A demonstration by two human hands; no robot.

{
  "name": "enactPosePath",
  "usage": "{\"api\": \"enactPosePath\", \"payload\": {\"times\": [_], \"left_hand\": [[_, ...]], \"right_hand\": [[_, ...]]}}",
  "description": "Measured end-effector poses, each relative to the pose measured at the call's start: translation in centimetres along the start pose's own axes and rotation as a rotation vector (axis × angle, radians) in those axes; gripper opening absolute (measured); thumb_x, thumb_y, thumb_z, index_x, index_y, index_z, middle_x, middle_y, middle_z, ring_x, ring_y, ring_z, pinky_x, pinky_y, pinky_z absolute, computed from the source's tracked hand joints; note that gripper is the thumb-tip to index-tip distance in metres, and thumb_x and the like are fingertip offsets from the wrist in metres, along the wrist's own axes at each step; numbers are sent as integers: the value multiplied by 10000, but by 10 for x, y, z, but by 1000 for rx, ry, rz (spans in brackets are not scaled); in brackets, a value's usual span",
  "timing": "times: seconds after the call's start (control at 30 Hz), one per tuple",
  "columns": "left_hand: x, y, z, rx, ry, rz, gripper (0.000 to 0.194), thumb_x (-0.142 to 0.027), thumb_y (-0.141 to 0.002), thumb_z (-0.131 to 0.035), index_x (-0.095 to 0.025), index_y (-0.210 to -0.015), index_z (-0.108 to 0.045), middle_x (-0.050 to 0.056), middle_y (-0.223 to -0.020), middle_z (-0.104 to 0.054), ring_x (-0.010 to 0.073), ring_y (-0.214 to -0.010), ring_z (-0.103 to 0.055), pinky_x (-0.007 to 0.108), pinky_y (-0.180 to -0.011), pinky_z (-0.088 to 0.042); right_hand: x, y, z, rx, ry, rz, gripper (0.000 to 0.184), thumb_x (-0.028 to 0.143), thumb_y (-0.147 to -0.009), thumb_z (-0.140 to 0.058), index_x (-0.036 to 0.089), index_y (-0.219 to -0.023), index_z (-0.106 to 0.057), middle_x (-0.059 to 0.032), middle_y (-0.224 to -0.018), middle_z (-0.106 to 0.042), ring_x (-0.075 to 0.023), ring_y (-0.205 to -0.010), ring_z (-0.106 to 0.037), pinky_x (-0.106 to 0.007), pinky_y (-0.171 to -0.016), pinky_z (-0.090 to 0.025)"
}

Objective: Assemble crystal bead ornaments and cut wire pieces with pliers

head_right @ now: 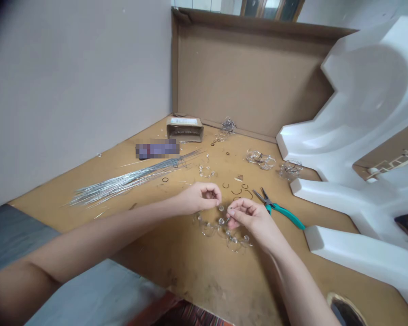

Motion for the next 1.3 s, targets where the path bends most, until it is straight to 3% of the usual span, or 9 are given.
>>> {"api": "enactPosePath", "payload": {"times": [0.13,0.27,0.37,0.5,0.83,1.0,1.3], "left_hand": [[8,4,0,-61,-10,23,45,-181,-728,-544,-141,-708,-546,-38,-638,-526,68,-594,-483,196,-610,-409],[3,11,-14,22,-176,-147,94,-193,-742,-535,-147,-807,-585,11,-776,-606,99,-712,-547,218,-689,-427],[0,15,-20,19,-306,-209,133,-195,-755,-521,-153,-865,-584,19,-791,-626,107,-724,-562,223,-702,-425],[1,17,-20,13,-321,-192,122,-199,-769,-517,-152,-863,-578,15,-788,-630,97,-718,-563,204,-690,-421],[6,15,-17,123,-338,-98,128,-242,-793,-494,-171,-870,-568,0,-790,-616,102,-707,-541,207,-651,-408],[4,14,-18,141,-372,-143,101,-216,-783,-499,-162,-824,-573,-5,-754,-610,99,-689,-528,211,-658,-395],[2,17,-17,140,-229,-113,95,-187,-768,-480,-162,-813,-560,-3,-758,-589,93,-680,-519,200,-640,-403]], "right_hand": [[-9,2,4,-1,17,-29,188,331,-695,-683,173,-748,-596,11,-592,-615,-101,-539,-584,-209,-561,-456],[-11,5,0,36,60,0,186,338,-715,-664,174,-765,-593,1,-584,-634,-106,-550,-584,-212,-569,-447],[-10,6,-3,32,82,20,185,337,-718,-660,174,-771,-592,2,-577,-637,-104,-544,-580,-211,-569,-446],[-9,5,-6,19,75,34,186,339,-711,-664,177,-767,-592,6,-575,-634,-106,-531,-582,-212,-548,-452],[-10,5,-5,48,55,80,152,313,-727,-654,176,-763,-599,9,-572,-630,-107,-545,-592,-225,-577,-470],[-9,6,-4,73,60,65,152,312,-726,-654,177,-771,-597,12,-584,-633,-111,-542,-599,-231,-576,-474],[-11,5,-2,80,18,34,157,308,-722,-658,170,-764,-596,13,-593,-618,-104,-538,-591,-225,-563,-475]]}}
Point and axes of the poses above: each hand's wrist, its own y-axis away from the middle knuckle, its own z-axis out of the back of the hand, x = y × z, the point moved 4 cm from there along -y, towards the middle knuckle
